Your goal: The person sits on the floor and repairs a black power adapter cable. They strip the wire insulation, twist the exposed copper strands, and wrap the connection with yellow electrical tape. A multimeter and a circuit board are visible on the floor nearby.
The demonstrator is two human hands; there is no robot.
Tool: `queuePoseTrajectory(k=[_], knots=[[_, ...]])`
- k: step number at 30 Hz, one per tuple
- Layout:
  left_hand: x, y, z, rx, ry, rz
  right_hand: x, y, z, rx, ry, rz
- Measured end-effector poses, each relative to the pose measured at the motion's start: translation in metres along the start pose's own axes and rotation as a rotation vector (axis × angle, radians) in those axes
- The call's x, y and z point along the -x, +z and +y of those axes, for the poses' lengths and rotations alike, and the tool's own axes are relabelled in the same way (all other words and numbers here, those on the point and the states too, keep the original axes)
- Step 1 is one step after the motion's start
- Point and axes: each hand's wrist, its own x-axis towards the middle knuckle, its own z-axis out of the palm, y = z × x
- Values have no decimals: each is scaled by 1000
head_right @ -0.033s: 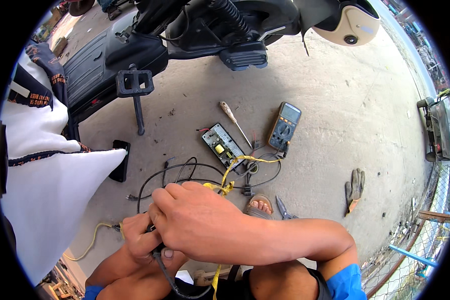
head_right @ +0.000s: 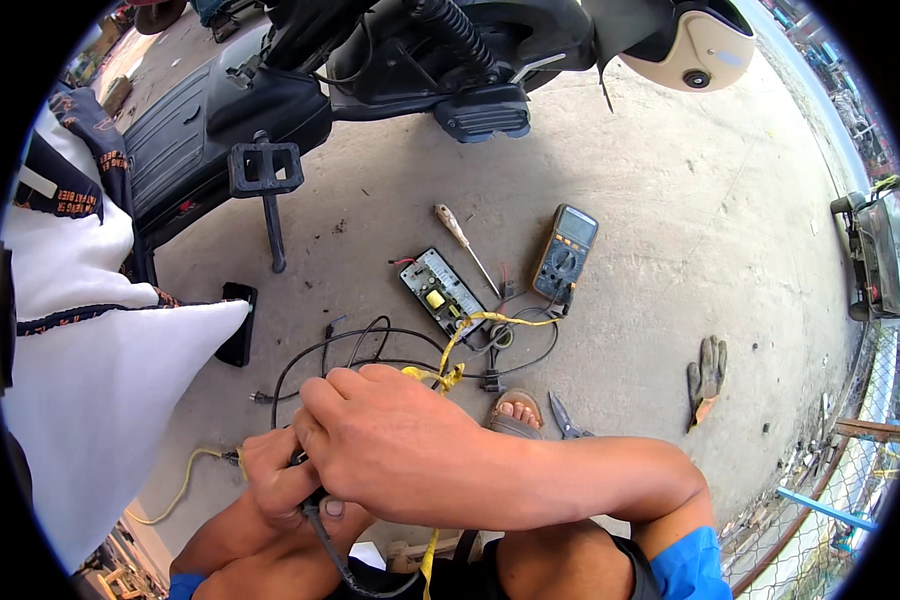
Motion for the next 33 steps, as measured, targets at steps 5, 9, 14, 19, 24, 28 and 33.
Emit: queuePoseTrajectory(k=[5, 9, 14, 19, 24, 28, 33], knots=[[-12, 4, 1, 49, 45, -4, 9, -8, -4, 29, 39, 15], [-5, 0, 0, 27, 13, -8, 3, 0, 0, 7, 15, -1], [-6, -2, -1, 22, 27, -25, 5, -10, -4, 49, 38, 14], [0, -11, 0, -5, 7, -91, 0, -18, -6, 33, 27, -59], [-8, -10, 0, 48, 21, -91, 1, -21, -8, 46, 46, -103], [-7, -10, 1, 35, 20, -81, 0, -18, -7, 39, 17, -107], [-9, -9, 0, 50, 36, -76, 0, -19, -8, 60, 15, -102]])
